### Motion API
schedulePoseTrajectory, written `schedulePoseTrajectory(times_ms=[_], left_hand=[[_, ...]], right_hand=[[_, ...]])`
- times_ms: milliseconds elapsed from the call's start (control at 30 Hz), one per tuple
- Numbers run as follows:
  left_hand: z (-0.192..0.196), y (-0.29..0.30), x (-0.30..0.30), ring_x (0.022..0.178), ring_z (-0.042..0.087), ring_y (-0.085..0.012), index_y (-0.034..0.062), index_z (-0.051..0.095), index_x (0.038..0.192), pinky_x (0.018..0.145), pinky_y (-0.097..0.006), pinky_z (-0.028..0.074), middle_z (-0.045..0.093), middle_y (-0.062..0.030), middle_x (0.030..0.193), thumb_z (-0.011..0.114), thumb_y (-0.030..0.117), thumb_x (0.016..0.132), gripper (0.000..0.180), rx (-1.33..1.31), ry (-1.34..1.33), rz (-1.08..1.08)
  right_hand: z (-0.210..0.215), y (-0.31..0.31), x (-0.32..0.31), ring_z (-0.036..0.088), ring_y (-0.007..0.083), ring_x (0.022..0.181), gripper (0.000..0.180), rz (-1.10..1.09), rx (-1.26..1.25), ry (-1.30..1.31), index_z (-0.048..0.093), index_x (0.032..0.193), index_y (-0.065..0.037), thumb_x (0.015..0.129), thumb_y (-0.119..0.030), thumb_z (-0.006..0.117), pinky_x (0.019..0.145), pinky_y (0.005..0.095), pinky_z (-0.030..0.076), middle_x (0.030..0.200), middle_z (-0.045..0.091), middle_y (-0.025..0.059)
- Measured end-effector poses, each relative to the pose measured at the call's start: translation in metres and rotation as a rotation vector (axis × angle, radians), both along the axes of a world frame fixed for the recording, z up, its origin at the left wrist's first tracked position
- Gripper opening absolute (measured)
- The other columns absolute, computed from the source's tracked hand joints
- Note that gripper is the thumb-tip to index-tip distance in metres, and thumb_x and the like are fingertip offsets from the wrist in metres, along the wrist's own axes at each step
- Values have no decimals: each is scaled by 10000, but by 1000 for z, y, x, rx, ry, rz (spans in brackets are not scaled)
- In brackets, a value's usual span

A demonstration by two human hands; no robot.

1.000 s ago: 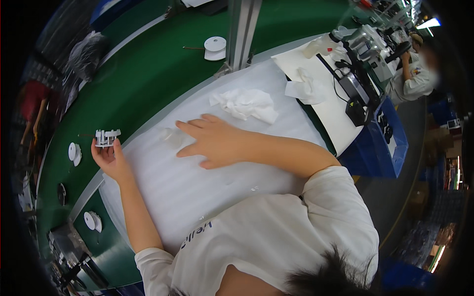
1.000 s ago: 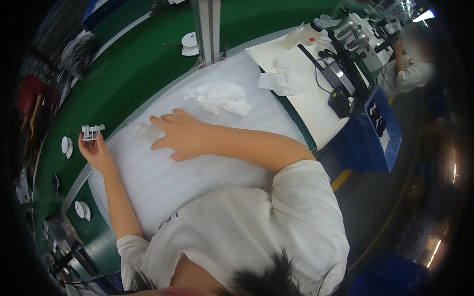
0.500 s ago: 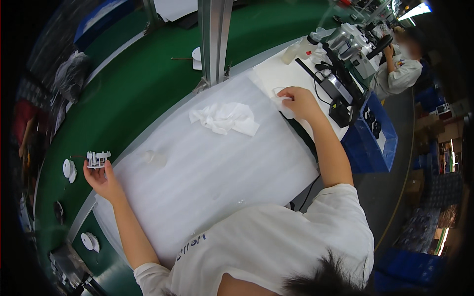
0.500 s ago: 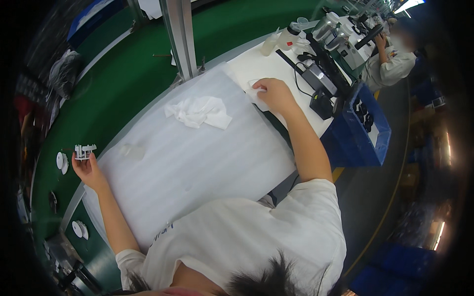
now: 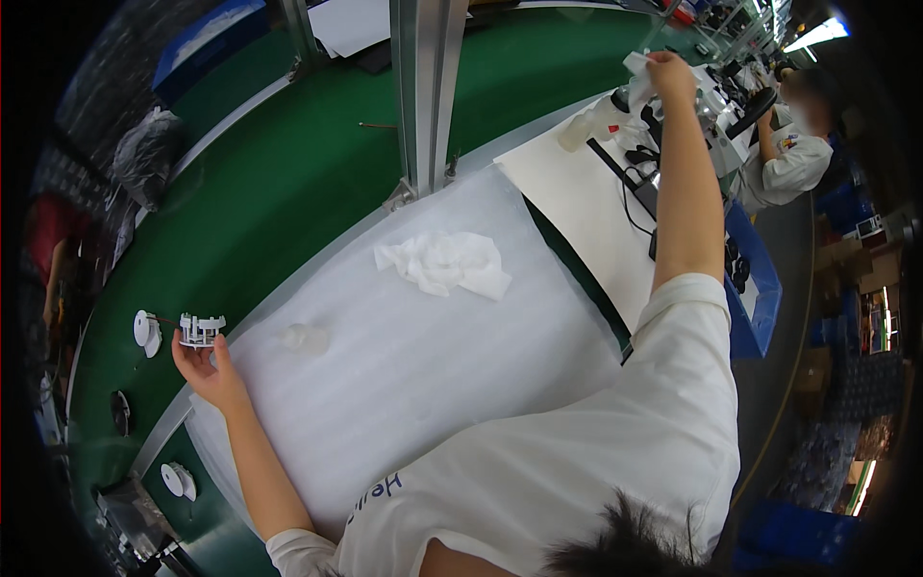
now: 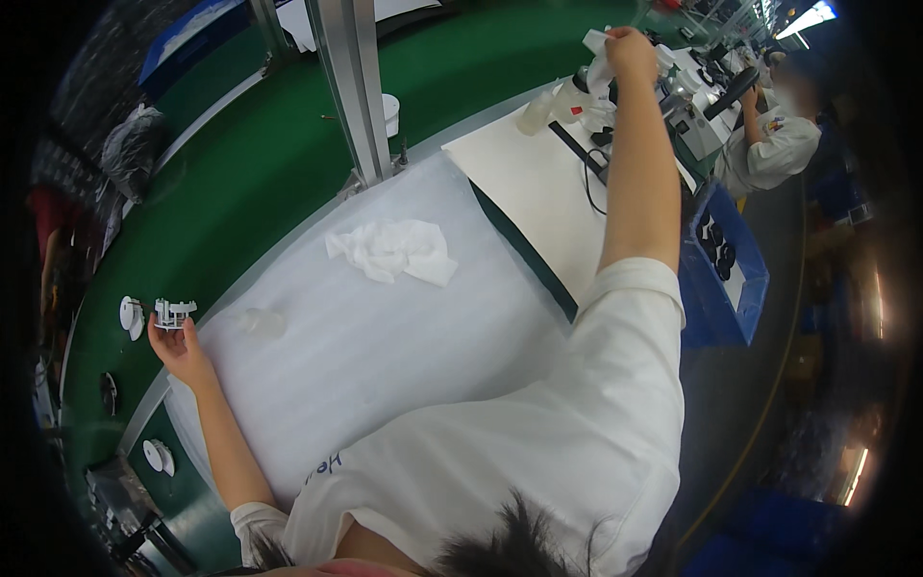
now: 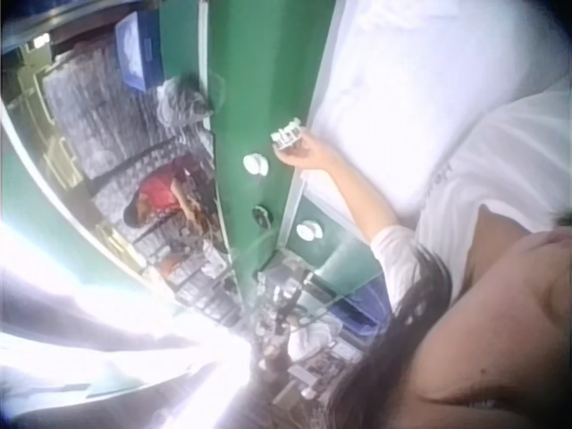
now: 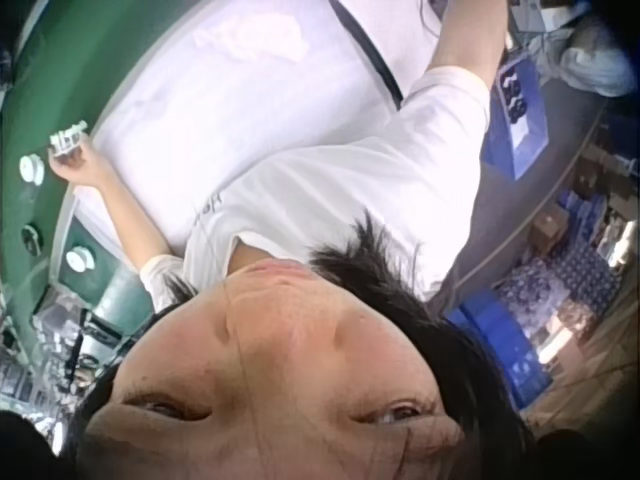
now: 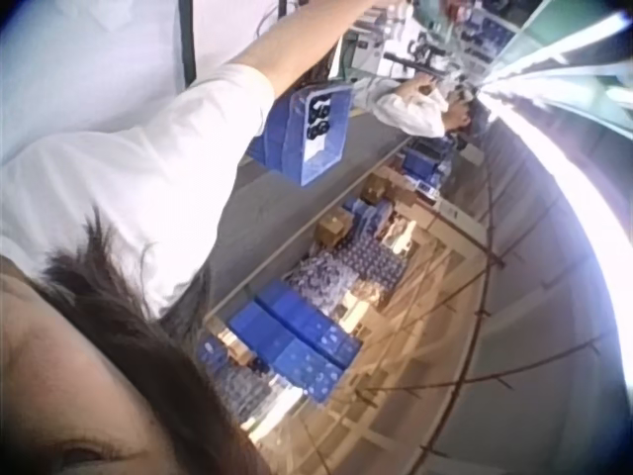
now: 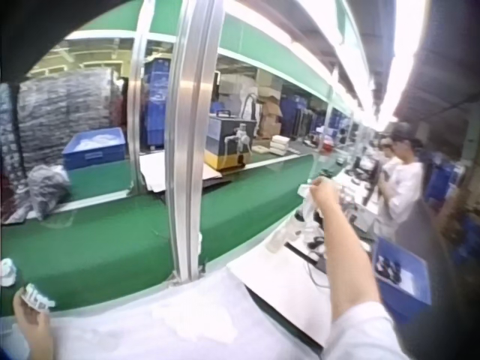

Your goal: Apply cleaning or adhesive liquid to plastic components and wipe with a cloth on an assembly line.

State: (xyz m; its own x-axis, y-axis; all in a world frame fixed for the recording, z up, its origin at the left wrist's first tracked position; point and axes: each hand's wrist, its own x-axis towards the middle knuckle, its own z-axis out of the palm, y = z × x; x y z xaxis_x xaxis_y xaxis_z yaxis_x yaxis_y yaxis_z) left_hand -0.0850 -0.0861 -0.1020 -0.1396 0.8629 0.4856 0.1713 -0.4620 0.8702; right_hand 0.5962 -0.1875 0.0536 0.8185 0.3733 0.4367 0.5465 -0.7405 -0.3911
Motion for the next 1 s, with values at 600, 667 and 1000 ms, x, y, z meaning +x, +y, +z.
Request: schedulePoseTrajectory(times_ms=[600,667,1000], left_hand=[[0,-5,1,942,506,-171,22,320,1255,815,-265,415,466,-135,1140,637,11,734,610,24,26,-5],[-1,-4,2,931,517,-174,20,331,1246,797,-271,426,466,-136,1138,650,18,725,611,45,17,-6],[1,-4,4,928,511,-165,9,325,1242,764,-253,426,467,-140,1139,645,3,719,613,26,48,8]], right_hand=[[-2,-23,-39,586,222,928,373,95,17,76,615,1023,-128,716,-333,559,810,316,436,978,630,61],[-1,-24,-39,597,214,893,350,188,92,33,621,1007,-113,727,-310,551,782,308,443,957,635,66],[-24,-7,11,554,255,1003,465,-40,-12,12,582,1054,-55,694,-348,606,849,331,420,1070,583,145]])
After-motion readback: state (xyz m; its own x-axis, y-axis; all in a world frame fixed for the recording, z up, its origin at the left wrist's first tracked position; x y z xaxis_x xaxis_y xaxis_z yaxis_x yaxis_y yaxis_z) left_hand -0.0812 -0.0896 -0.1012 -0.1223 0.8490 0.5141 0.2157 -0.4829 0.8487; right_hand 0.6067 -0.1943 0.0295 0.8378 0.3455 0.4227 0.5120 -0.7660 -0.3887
